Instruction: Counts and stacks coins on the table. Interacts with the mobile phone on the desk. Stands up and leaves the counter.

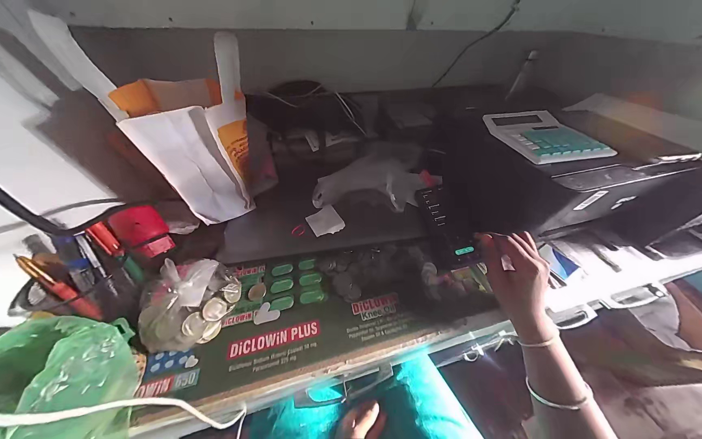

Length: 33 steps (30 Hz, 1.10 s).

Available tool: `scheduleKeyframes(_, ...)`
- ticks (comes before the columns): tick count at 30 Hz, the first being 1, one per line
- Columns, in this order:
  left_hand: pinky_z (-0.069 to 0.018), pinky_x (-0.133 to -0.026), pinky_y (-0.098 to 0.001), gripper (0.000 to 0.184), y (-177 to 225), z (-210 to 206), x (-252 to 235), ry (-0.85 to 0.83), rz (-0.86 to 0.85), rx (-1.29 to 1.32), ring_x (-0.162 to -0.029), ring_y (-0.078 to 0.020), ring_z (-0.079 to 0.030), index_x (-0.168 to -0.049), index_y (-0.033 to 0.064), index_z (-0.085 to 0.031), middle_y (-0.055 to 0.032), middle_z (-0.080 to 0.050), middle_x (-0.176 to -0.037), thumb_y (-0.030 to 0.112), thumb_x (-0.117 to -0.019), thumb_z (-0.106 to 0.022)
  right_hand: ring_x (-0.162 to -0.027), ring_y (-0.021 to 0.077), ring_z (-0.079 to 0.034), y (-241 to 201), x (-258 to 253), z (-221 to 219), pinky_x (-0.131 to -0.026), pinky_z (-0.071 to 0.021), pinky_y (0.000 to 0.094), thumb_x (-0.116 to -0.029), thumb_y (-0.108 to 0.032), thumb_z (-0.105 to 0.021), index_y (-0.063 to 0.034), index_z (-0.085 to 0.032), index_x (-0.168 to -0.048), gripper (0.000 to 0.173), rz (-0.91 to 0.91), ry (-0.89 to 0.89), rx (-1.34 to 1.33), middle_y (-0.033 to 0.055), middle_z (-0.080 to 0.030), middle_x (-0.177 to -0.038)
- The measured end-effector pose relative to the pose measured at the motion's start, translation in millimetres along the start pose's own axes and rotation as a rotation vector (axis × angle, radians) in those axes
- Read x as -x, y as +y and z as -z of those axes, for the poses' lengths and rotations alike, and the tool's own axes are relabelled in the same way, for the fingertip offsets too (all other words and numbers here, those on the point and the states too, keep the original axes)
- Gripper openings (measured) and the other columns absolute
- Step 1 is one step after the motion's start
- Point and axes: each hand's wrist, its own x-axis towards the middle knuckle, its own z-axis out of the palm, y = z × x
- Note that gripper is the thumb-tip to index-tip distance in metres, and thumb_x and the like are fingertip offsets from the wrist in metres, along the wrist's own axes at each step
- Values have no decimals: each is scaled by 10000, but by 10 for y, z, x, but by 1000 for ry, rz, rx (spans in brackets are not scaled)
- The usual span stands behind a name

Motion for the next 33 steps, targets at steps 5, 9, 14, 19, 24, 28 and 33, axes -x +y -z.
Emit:
scheduleKeyframes(5,-575,-899,-322,257,17,7,-19,13,6,-16,-969,-172,-682,-1241,-135,-521,-178,-656,-1122,-22,-1012,-540,-1008,265,-659,-44,-416,-24,-899,-528,419,-1064,-232,-468,3,-662,-1184,327,-29,-201,-63,163,-712,-1066)
scheduleKeyframes(9,-570,-911,-330,300,52,-24,-24,30,11,-10,-990,-185,-678,-1281,-145,-496,-203,-642,-1161,-23,-1011,-541,-913,356,-707,-57,-556,-232,-756,-569,547,-1057,-198,-437,3,-557,-1325,356,-97,-412,-1,204,-703,-1073)
scheduleKeyframes(14,-580,-900,-328,279,29,3,-47,27,16,17,-965,-176,-691,-1263,-132,-516,-180,-662,-1129,-23,-1008,-549,-1005,417,-697,-24,-510,-304,-788,-565,597,-1072,-382,-456,-1,-487,-1401,504,-172,-529,70,232,-680,-1165)
scheduleKeyframes(19,-580,-904,-339,271,44,-11,-41,12,-1,2,-989,-181,-685,-1265,-116,-523,-171,-660,-1144,-30,-1009,-540,-1174,464,-614,-11,-522,-287,-901,-521,649,-995,-574,-544,17,-477,-1421,732,-184,-632,80,270,-584,-1330)
scheduleKeyframes(24,-569,-923,-354,323,20,-14,-89,41,52,-4,-1026,-214,-671,-1300,-137,-495,-221,-628,-1198,-17,-1007,-560,-1128,402,-643,27,-426,-258,-904,-536,573,-1015,-429,-570,5,-507,-1406,587,-38,-406,35,230,-653,-1251)
scheduleKeyframes(28,-566,-932,-370,378,37,-10,-88,74,60,-2,-1071,-242,-655,-1342,-132,-467,-242,-594,-1265,-35,-994,-576,-1160,322,-649,70,-373,-235,-966,-538,470,-1036,-186,-493,0,-601,-1313,351,35,-276,10,200,-666,-1270)
scheduleKeyframes(33,-563,-924,-359,375,35,0,-102,80,57,7,-1058,-228,-651,-1342,-130,-464,-234,-595,-1253,-38,-994,-570,-923,231,-670,46,-199,-40,-825,-531,359,-957,-137,-532,-6,-642,-1015,180,63,-110,-52,152,-725,-976)
